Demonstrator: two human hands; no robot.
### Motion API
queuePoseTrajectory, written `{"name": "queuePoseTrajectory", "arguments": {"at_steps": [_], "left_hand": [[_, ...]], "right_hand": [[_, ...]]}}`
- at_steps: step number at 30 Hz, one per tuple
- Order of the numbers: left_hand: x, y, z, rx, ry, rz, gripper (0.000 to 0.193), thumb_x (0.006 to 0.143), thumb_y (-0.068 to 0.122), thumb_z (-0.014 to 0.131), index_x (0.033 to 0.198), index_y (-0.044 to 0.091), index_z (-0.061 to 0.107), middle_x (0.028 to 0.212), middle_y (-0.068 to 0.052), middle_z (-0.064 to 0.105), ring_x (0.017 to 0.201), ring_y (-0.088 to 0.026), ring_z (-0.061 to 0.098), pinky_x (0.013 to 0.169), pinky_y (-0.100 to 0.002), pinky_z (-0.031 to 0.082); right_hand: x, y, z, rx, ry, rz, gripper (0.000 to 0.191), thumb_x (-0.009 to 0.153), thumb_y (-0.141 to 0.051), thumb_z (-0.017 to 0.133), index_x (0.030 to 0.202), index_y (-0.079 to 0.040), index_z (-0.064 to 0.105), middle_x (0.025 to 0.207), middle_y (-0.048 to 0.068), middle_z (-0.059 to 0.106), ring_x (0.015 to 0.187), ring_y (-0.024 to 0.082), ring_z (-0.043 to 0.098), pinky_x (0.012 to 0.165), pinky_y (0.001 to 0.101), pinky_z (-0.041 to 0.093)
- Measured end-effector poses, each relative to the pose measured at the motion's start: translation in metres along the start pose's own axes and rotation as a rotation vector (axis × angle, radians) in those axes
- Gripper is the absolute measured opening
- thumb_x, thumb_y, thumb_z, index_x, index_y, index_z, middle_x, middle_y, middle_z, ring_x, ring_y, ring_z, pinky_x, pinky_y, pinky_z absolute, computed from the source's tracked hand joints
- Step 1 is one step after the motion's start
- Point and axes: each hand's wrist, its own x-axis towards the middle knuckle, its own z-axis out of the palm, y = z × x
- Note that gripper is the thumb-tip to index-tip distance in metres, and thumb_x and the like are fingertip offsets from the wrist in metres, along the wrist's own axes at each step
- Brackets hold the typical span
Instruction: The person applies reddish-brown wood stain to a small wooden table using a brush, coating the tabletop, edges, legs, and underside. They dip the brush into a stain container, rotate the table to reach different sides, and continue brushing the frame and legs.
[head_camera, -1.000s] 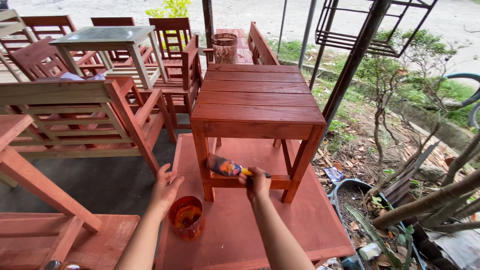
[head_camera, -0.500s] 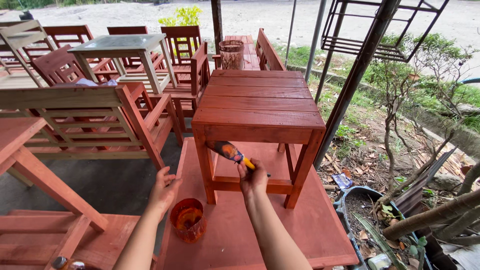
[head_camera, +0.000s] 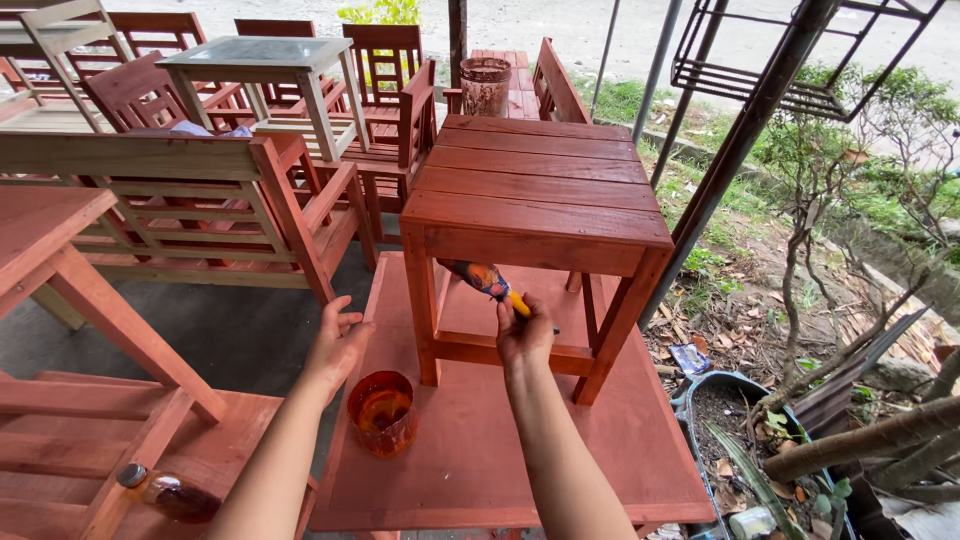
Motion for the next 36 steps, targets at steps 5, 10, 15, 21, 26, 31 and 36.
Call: {"name": "queuePoseTrajectory", "arguments": {"at_steps": [5, 10, 15, 21, 26, 31, 36], "left_hand": [[-0.002, -0.008, -0.011, -0.005, 0.02, 0.035, 0.075, 0.092, 0.029, 0.065, 0.156, 0.014, 0.029, 0.15, -0.015, 0.049, 0.144, -0.029, 0.043, 0.113, -0.045, 0.041], [0.003, -0.017, -0.012, -0.001, 0.018, 0.019, 0.074, 0.093, 0.03, 0.065, 0.156, 0.014, 0.03, 0.15, -0.016, 0.048, 0.142, -0.029, 0.045, 0.112, -0.044, 0.042], [0.008, -0.019, 0.001, 0.016, -0.004, 0.003, 0.077, 0.092, 0.031, 0.067, 0.157, 0.014, 0.029, 0.15, -0.016, 0.049, 0.14, -0.03, 0.048, 0.111, -0.043, 0.044], [0.009, -0.017, 0.007, -0.024, -0.011, -0.036, 0.077, 0.092, 0.032, 0.066, 0.157, 0.016, 0.03, 0.149, -0.014, 0.048, 0.14, -0.029, 0.047, 0.111, -0.044, 0.043], [0.013, -0.011, 0.011, -0.026, 0.002, 0.025, 0.077, 0.091, 0.032, 0.068, 0.156, 0.015, 0.031, 0.147, -0.013, 0.051, 0.141, -0.029, 0.047, 0.112, -0.044, 0.043], [0.015, -0.015, -0.007, 0.023, 0.011, -0.031, 0.075, 0.093, 0.032, 0.065, 0.157, 0.016, 0.028, 0.149, -0.012, 0.05, 0.144, -0.028, 0.042, 0.113, -0.045, 0.041], [0.018, -0.025, -0.016, 0.037, 0.017, 0.0, 0.074, 0.094, 0.033, 0.064, 0.157, 0.015, 0.029, 0.149, -0.012, 0.05, 0.144, -0.028, 0.043, 0.114, -0.045, 0.042]], "right_hand": [[-0.001, 0.006, -0.008, -0.203, 0.013, -0.042, 0.017, 0.096, -0.013, 0.056, 0.103, 0.002, 0.055, 0.094, 0.017, 0.066, 0.072, 0.027, 0.07, 0.067, 0.0382, 0.065], [-0.02, 0.005, -0.035, -0.546, 0.096, -0.166, 0.01, 0.091, -0.004, 0.06, 0.091, 0.001, 0.051, 0.081, 0.017, 0.065, 0.062, 0.03, 0.067, 0.057, 0.0403, 0.06], [-0.027, 0.018, -0.031, -0.75, -0.078, -0.514, 0.02, 0.088, -0.003, 0.069, 0.077, -0.002, 0.051, 0.074, 0.009, 0.062, 0.062, 0.019, 0.063, 0.058, 0.0356, 0.057], [-0.07, 0.054, -0.027, -1.497, -0.309, -1.034, 0.021, 0.085, -0.005, 0.075, 0.076, 0.0, 0.057, 0.073, 0.013, 0.062, 0.065, 0.016, 0.056, 0.061, 0.0344, 0.049], [-0.054, 0.017, 0.003, -1.067, -0.198, -0.494, 0.015, 0.088, -0.008, 0.066, 0.078, 0.003, 0.064, 0.073, 0.013, 0.068, 0.066, 0.017, 0.063, 0.061, 0.0366, 0.052], [-0.071, 0.047, 0.005, -1.43, -0.2, -0.757, 0.016, 0.089, -0.004, 0.07, 0.079, 0.003, 0.06, 0.066, 0.016, 0.062, 0.064, 0.018, 0.054, 0.061, 0.0365, 0.05], [-0.115, 0.057, -0.021, -1.44, -0.325, -0.808, 0.017, 0.086, -0.003, 0.072, 0.077, 0.002, 0.059, 0.073, 0.011, 0.069, 0.064, 0.013, 0.065, 0.059, 0.0319, 0.052]]}}
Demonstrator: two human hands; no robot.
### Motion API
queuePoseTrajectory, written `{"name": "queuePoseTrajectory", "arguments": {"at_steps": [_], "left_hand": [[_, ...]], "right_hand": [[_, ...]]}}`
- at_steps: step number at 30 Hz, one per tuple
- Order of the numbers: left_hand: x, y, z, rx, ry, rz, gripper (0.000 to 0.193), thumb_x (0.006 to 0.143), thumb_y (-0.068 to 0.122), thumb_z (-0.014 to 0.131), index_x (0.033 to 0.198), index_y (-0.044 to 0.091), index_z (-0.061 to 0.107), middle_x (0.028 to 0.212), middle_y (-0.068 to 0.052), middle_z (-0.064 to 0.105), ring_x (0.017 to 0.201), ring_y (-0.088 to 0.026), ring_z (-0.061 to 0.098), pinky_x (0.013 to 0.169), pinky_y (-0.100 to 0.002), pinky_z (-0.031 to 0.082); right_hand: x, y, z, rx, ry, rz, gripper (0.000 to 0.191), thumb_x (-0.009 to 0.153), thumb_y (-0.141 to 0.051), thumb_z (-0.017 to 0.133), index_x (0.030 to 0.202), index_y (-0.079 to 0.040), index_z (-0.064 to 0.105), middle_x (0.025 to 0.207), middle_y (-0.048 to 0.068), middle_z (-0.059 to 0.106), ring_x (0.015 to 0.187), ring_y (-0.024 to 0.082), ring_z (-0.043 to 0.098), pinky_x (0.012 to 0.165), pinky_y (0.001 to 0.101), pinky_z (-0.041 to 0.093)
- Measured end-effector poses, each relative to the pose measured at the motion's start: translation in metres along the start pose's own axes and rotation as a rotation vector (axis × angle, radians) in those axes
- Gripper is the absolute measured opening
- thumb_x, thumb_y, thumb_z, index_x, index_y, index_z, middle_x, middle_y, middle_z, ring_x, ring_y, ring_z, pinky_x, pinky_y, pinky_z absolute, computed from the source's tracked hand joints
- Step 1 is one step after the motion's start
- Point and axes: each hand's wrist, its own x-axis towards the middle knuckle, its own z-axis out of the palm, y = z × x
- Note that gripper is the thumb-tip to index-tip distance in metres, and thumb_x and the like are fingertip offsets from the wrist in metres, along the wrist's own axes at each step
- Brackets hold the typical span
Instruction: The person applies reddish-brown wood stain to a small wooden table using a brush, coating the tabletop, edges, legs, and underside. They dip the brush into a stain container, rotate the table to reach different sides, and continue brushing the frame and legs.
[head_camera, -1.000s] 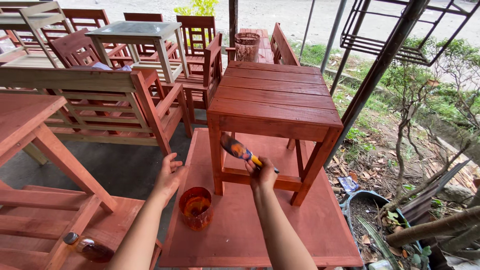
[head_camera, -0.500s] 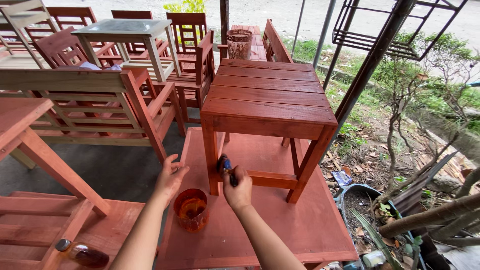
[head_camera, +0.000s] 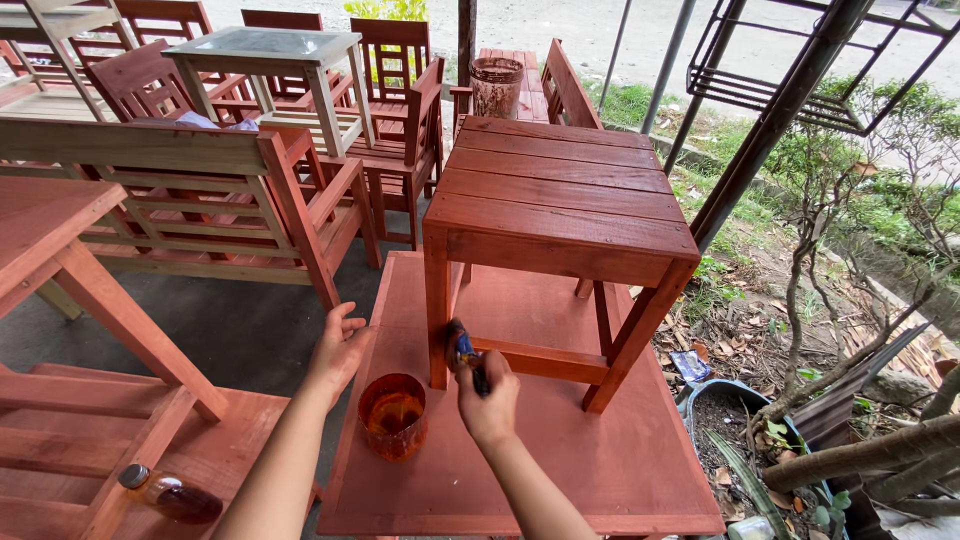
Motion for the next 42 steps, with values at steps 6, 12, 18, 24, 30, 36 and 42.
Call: {"name": "queuePoseTrajectory", "arguments": {"at_steps": [6, 12, 18, 24, 30, 36, 42], "left_hand": [[-0.004, 0.004, 0.01, -0.032, -0.016, -0.063, 0.076, 0.092, 0.032, 0.065, 0.157, 0.017, 0.029, 0.146, -0.01, 0.052, 0.137, -0.027, 0.052, 0.11, -0.043, 0.045], [-0.018, 0.015, 0.006, -0.065, 0.004, -0.015, 0.074, 0.092, 0.031, 0.066, 0.156, 0.016, 0.032, 0.145, -0.011, 0.053, 0.133, -0.027, 0.055, 0.107, -0.043, 0.048], [-0.005, 0.015, 0.014, -0.056, 0.02, 0.033, 0.073, 0.091, 0.031, 0.07, 0.153, 0.015, 0.035, 0.141, -0.012, 0.056, 0.131, -0.028, 0.055, 0.103, -0.043, 0.049], [0.029, 0.021, 0.028, -0.192, 0.026, 0.266, 0.075, 0.083, 0.021, 0.077, 0.149, 0.013, 0.041, 0.129, -0.017, 0.062, 0.117, -0.03, 0.063, 0.096, -0.043, 0.055], [0.041, 0.035, 0.012, -0.004, 0.061, 0.306, 0.075, 0.081, 0.028, 0.078, 0.146, 0.013, 0.045, 0.123, -0.014, 0.067, 0.111, -0.027, 0.067, 0.092, -0.04, 0.056], [0.048, 0.043, 0.01, 0.012, -0.01, 0.261, 0.07, 0.082, 0.031, 0.075, 0.144, 0.013, 0.048, 0.127, -0.013, 0.065, 0.113, -0.027, 0.068, 0.095, -0.04, 0.055], [0.047, 0.041, 0.033, 0.021, -0.038, 0.391, 0.067, 0.087, 0.029, 0.073, 0.146, 0.011, 0.046, 0.131, -0.015, 0.063, 0.121, -0.028, 0.062, 0.102, -0.041, 0.05]], "right_hand": [[0.039, 0.014, -0.028, 0.333, 0.13, 0.179, 0.015, 0.091, -0.001, 0.067, 0.079, 0.001, 0.057, 0.07, 0.009, 0.067, 0.062, 0.013, 0.062, 0.058, 0.0287, 0.052], [0.021, 0.012, -0.003, 0.246, 0.095, 0.141, 0.018, 0.09, -0.001, 0.071, 0.079, 0.002, 0.057, 0.072, 0.008, 0.068, 0.067, 0.012, 0.067, 0.062, 0.0258, 0.054], [0.043, 0.009, -0.037, 0.402, -0.002, 0.329, 0.01, 0.087, -0.002, 0.069, 0.085, 0.005, 0.061, 0.075, 0.012, 0.071, 0.063, 0.018, 0.069, 0.057, 0.0359, 0.057], [0.083, -0.007, -0.078, -0.515, 0.003, -0.421, 0.014, 0.089, -0.02, 0.074, 0.096, -0.009, 0.07, 0.103, 0.015, 0.067, 0.081, 0.041, 0.068, 0.064, 0.0506, 0.054], [0.095, 0.006, -0.044, -1.096, -0.153, -0.266, 0.037, 0.096, -0.046, 0.066, 0.09, -0.01, 0.067, 0.106, 0.014, 0.065, 0.072, 0.036, 0.07, 0.061, 0.0487, 0.058], [0.061, 0.008, 0.028, -0.622, -0.208, -0.382, 0.022, 0.084, -0.025, 0.07, 0.1, -0.009, 0.07, 0.095, 0.015, 0.066, 0.073, 0.035, 0.068, 0.061, 0.0504, 0.057], [0.086, 0.027, -0.036, 0.2, 0.123, 0.365, 0.032, 0.084, -0.018, 0.084, 0.089, -0.001, 0.058, 0.079, 0.01, 0.07, 0.067, 0.017, 0.071, 0.055, 0.0346, 0.061]]}}
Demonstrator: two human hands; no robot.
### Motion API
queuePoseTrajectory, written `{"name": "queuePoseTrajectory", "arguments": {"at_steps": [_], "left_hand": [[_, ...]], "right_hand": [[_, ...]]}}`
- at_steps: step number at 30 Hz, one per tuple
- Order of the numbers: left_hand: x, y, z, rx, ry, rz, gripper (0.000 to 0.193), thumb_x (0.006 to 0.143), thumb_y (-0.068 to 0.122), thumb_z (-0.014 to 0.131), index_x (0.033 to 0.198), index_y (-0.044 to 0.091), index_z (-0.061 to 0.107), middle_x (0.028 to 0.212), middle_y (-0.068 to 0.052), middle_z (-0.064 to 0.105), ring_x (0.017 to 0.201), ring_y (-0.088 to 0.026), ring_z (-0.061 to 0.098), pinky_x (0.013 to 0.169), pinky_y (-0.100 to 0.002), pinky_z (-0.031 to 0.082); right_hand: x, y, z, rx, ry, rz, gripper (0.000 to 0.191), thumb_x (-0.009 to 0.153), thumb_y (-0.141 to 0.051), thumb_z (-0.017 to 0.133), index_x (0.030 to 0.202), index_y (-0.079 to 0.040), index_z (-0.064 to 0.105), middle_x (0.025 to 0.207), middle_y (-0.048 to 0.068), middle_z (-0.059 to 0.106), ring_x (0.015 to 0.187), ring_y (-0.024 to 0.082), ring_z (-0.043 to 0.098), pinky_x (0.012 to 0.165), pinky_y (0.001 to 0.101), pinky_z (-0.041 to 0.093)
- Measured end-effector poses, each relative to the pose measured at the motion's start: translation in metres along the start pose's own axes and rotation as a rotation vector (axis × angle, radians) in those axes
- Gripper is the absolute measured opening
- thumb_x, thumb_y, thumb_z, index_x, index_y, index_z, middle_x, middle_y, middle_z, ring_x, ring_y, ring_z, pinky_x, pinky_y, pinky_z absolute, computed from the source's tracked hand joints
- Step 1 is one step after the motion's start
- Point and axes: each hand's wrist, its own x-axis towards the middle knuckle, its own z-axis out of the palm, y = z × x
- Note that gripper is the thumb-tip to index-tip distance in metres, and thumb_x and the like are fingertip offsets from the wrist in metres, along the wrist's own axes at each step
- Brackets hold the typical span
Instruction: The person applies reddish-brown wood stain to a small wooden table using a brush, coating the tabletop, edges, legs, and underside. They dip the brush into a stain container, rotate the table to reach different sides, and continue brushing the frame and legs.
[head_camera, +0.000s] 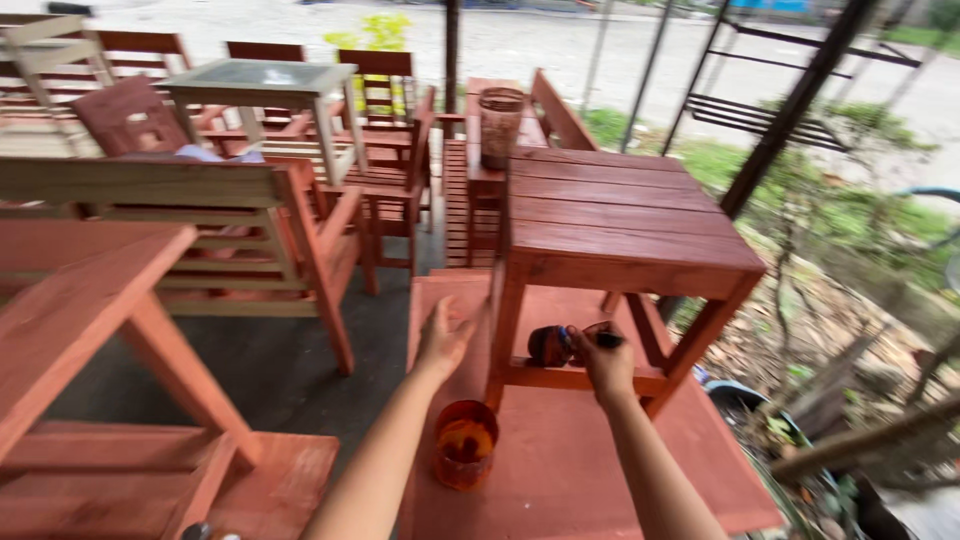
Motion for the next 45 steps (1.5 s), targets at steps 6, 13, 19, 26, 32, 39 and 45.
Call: {"name": "queuePoseTrajectory", "arguments": {"at_steps": [6, 13, 19, 26, 32, 39, 45], "left_hand": [[-0.02, 0.016, 0.024, 0.031, -0.037, 0.004, 0.055, 0.096, 0.036, 0.065, 0.142, 0.015, 0.045, 0.138, -0.011, 0.053, 0.132, -0.029, 0.048, 0.104, -0.044, 0.047], [-0.026, 0.021, 0.027, 0.022, 0.001, -0.023, 0.055, 0.094, 0.041, 0.067, 0.139, 0.014, 0.049, 0.132, -0.01, 0.058, 0.128, -0.028, 0.054, 0.104, -0.047, 0.047], [-0.027, 0.019, 0.03, -0.056, 0.034, 0.044, 0.054, 0.095, 0.038, 0.067, 0.136, 0.008, 0.051, 0.126, -0.014, 0.062, 0.12, -0.03, 0.059, 0.098, -0.046, 0.05], [-0.026, 0.025, 0.023, -0.171, 0.013, -0.009, 0.055, 0.095, 0.039, 0.067, 0.135, 0.004, 0.052, 0.124, -0.016, 0.062, 0.115, -0.028, 0.061, 0.094, -0.043, 0.052], [-0.026, 0.031, 0.021, -0.211, -0.033, -0.006, 0.058, 0.096, 0.042, 0.064, 0.137, 0.004, 0.051, 0.123, -0.015, 0.064, 0.115, -0.028, 0.062, 0.097, -0.043, 0.05], [-0.022, 0.026, 0.015, -0.239, -0.031, -0.006, 0.062, 0.094, 0.044, 0.065, 0.138, 0.002, 0.051, 0.124, -0.015, 0.064, 0.116, -0.027, 0.062, 0.099, -0.043, 0.049], [-0.019, 0.023, 0.021, -0.243, -0.037, -0.066, 0.06, 0.095, 0.044, 0.064, 0.138, 0.004, 0.051, 0.124, -0.015, 0.064, 0.117, -0.028, 0.063, 0.1, -0.042, 0.049]], "right_hand": [[0.019, -0.006, -0.116, -0.34, 0.255, 0.015, 0.027, 0.088, -0.019, 0.081, 0.093, 0.0, 0.062, 0.083, 0.018, 0.072, 0.07, 0.027, 0.073, 0.061, 0.04, 0.061], [0.006, -0.019, -0.133, -1.314, 0.203, -0.304, 0.024, 0.092, -0.035, 0.063, 0.106, -0.015, 0.067, 0.099, 0.022, 0.066, 0.08, 0.041, 0.07, 0.069, 0.0538, 0.057], [-0.041, 0.004, -0.048, -1.258, -0.175, -0.253, 0.025, 0.106, -0.028, 0.05, 0.115, -0.007, 0.058, 0.104, 0.022, 0.064, 0.077, 0.036, 0.07, 0.064, 0.0482, 0.059], [-0.034, -0.058, -0.057, -1.768, -0.258, -0.761, 0.016, 0.09, -0.017, 0.062, 0.102, -0.007, 0.067, 0.109, 0.024, 0.064, 0.089, 0.037, 0.068, 0.059, 0.0455, 0.061], [-0.005, -0.062, -0.081, -1.948, -0.271, -0.683, 0.013, 0.093, -0.016, 0.061, 0.099, -0.007, 0.068, 0.103, 0.019, 0.065, 0.09, 0.035, 0.066, 0.063, 0.0424, 0.059], [-0.031, -0.034, -0.076, -1.72, -0.31, -0.557, 0.014, 0.092, -0.016, 0.06, 0.103, -0.012, 0.068, 0.109, 0.021, 0.062, 0.092, 0.038, 0.065, 0.062, 0.0494, 0.057], [0.008, -0.055, -0.087, -1.955, -0.159, -0.799, 0.014, 0.093, -0.018, 0.061, 0.097, -0.007, 0.068, 0.127, 0.029, 0.058, 0.091, 0.036, 0.066, 0.062, 0.0444, 0.06]]}}
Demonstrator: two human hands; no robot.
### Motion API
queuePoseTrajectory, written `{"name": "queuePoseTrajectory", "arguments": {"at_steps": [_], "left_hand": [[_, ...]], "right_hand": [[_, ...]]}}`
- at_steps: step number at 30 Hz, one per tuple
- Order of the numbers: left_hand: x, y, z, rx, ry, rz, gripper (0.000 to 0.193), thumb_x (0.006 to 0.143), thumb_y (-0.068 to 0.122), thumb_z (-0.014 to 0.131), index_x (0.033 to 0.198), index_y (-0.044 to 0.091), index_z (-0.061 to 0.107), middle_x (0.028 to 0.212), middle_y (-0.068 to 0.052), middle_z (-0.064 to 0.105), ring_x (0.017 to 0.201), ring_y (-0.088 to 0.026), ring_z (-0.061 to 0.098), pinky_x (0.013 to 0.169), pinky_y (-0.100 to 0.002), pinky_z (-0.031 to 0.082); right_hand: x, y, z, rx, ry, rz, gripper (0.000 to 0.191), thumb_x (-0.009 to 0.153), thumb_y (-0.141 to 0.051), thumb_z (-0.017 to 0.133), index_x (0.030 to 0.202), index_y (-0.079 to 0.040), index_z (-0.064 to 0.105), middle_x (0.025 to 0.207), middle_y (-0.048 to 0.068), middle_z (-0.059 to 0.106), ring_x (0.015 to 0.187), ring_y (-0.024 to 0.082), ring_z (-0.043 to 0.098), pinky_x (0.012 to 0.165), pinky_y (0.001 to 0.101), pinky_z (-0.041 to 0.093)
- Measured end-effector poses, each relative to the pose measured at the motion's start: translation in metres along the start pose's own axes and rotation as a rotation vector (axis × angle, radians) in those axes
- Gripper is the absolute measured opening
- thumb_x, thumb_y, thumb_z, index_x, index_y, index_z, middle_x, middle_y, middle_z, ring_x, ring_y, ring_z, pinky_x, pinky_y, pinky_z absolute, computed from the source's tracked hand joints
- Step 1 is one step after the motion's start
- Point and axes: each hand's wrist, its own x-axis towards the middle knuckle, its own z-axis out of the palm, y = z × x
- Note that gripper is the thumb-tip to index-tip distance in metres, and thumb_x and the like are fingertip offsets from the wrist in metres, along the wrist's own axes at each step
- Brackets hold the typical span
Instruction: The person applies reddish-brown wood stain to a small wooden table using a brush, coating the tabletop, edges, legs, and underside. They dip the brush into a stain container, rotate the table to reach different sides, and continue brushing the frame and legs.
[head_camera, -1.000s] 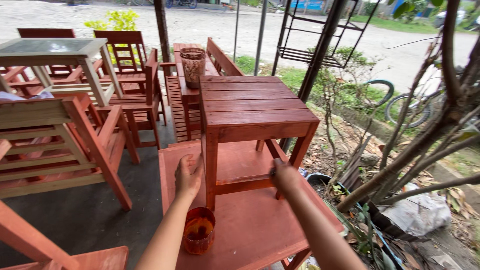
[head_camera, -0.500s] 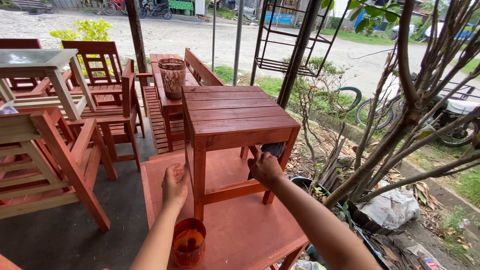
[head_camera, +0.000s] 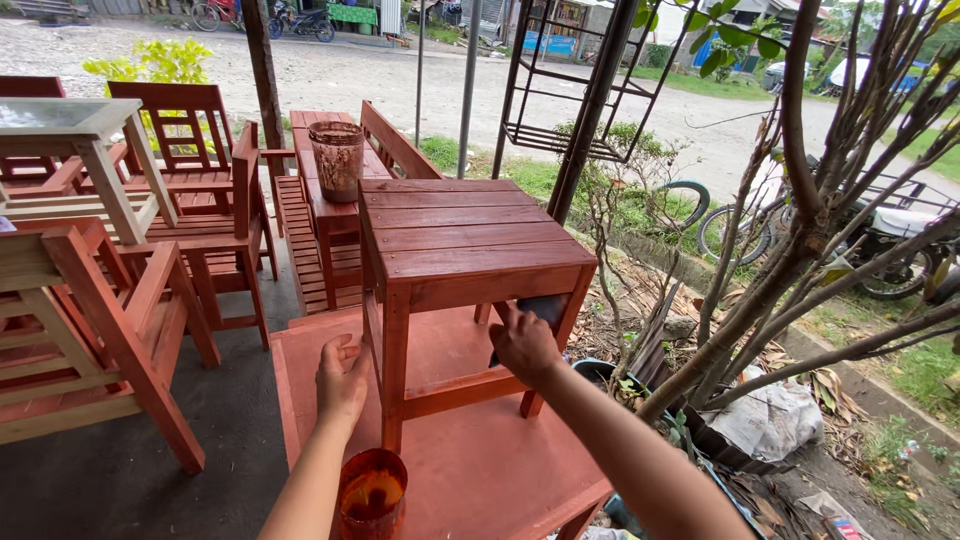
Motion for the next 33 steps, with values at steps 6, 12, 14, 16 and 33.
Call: {"name": "queuePoseTrajectory", "arguments": {"at_steps": [6, 12, 14, 16, 33], "left_hand": [[0.003, -0.013, -0.016, 0.023, 0.011, 0.009, 0.053, 0.092, 0.022, 0.065, 0.141, 0.007, 0.05, 0.128, -0.013, 0.063, 0.124, -0.027, 0.058, 0.104, -0.042, 0.046], [0.006, -0.005, -0.018, 0.016, 0.002, -0.141, 0.054, 0.093, 0.021, 0.062, 0.144, 0.01, 0.048, 0.132, -0.01, 0.06, 0.126, -0.025, 0.057, 0.104, -0.041, 0.047], [0.003, 0.002, -0.013, -0.004, -0.005, -0.119, 0.055, 0.093, 0.024, 0.063, 0.143, 0.009, 0.049, 0.131, -0.011, 0.061, 0.127, -0.026, 0.057, 0.106, -0.041, 0.047], [-0.002, 0.006, -0.008, -0.033, -0.034, -0.141, 0.058, 0.095, 0.034, 0.066, 0.143, 0.007, 0.047, 0.132, -0.012, 0.057, 0.129, -0.026, 0.053, 0.107, -0.041, 0.044], [-0.003, 0.013, -0.002, -0.15, -0.036, -0.134, 0.057, 0.092, 0.026, 0.066, 0.143, 0.008, 0.047, 0.129, -0.01, 0.06, 0.123, -0.024, 0.057, 0.105, -0.04, 0.045]], "right_hand": [[-0.061, -0.058, 0.027, 0.32, -0.039, 0.115, 0.02, 0.09, -0.017, 0.062, 0.107, -0.009, 0.067, 0.106, 0.022, 0.061, 0.094, 0.038, 0.066, 0.067, 0.0488, 0.059], [-0.051, -0.029, 0.018, 0.725, 0.265, 0.579, 0.017, 0.092, -0.026, 0.063, 0.103, -0.012, 0.065, 0.095, 0.013, 0.067, 0.083, 0.038, 0.068, 0.069, 0.0505, 0.055], [-0.056, -0.019, 0.015, 0.743, 0.279, 0.652, 0.018, 0.093, -0.028, 0.065, 0.095, -0.011, 0.064, 0.095, 0.013, 0.068, 0.085, 0.038, 0.067, 0.07, 0.0508, 0.055], [-0.063, -0.009, 0.008, 0.732, 0.245, 0.699, 0.022, 0.095, -0.03, 0.065, 0.093, -0.008, 0.061, 0.098, 0.013, 0.069, 0.087, 0.039, 0.067, 0.072, 0.0512, 0.055], [-0.059, -0.004, 0.012, 0.53, -0.01, 0.372, 0.017, 0.09, -0.019, 0.06, 0.106, -0.012, 0.059, 0.105, 0.017, 0.063, 0.083, 0.039, 0.069, 0.067, 0.0517, 0.057]]}}
